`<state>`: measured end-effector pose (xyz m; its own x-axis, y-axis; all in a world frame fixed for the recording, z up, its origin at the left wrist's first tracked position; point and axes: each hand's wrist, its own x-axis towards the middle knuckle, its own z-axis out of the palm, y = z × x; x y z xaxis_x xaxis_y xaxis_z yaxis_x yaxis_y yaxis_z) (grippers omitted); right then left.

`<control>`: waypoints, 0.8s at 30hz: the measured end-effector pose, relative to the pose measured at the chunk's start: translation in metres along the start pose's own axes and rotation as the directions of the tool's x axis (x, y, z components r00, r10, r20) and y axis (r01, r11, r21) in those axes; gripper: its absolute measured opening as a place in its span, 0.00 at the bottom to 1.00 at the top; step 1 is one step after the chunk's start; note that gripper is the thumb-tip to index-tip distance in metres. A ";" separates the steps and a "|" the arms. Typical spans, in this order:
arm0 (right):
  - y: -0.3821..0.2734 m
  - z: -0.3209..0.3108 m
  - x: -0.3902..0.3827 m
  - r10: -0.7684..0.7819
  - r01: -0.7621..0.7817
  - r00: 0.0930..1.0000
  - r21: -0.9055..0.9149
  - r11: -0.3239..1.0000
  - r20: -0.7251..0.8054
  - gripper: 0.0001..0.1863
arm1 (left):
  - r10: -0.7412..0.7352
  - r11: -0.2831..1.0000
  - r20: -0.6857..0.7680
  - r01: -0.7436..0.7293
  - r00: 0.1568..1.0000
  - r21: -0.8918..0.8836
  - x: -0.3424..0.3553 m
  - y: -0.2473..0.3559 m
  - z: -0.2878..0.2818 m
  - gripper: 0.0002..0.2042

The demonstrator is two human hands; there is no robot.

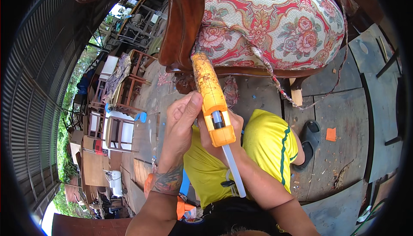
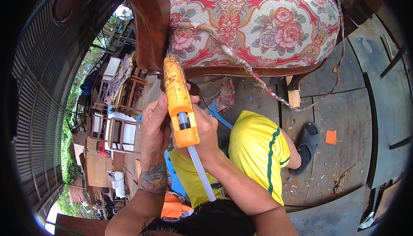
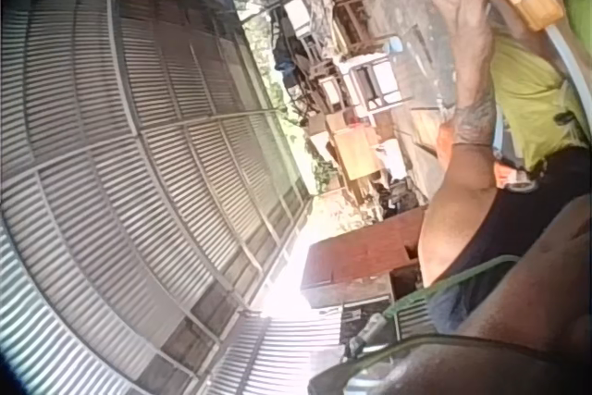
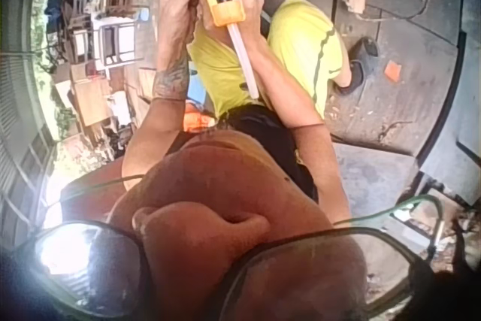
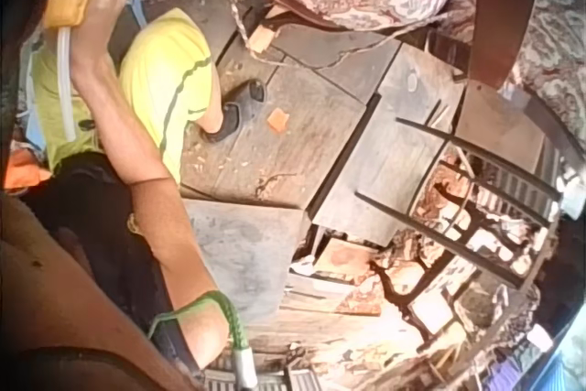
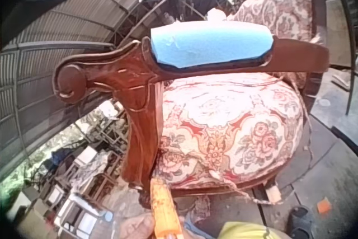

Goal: Apply glue and trim to the edge of a reupholstered chair.

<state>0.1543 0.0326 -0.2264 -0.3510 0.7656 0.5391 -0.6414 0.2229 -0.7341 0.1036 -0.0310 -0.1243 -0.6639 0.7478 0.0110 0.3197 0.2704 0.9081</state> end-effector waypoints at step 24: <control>-0.004 -0.016 0.003 0.030 -0.025 0.995 -0.056 0.998 0.093 0.09 | 0.019 0.991 0.000 -0.018 1.000 -0.134 -0.002 -0.012 0.009 0.27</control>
<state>0.1666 0.0442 -0.2286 -0.4326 0.7123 0.5527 -0.5931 0.2369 -0.7695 0.1074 -0.0302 -0.1387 -0.6575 0.7529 0.0278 0.2386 0.1731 0.9556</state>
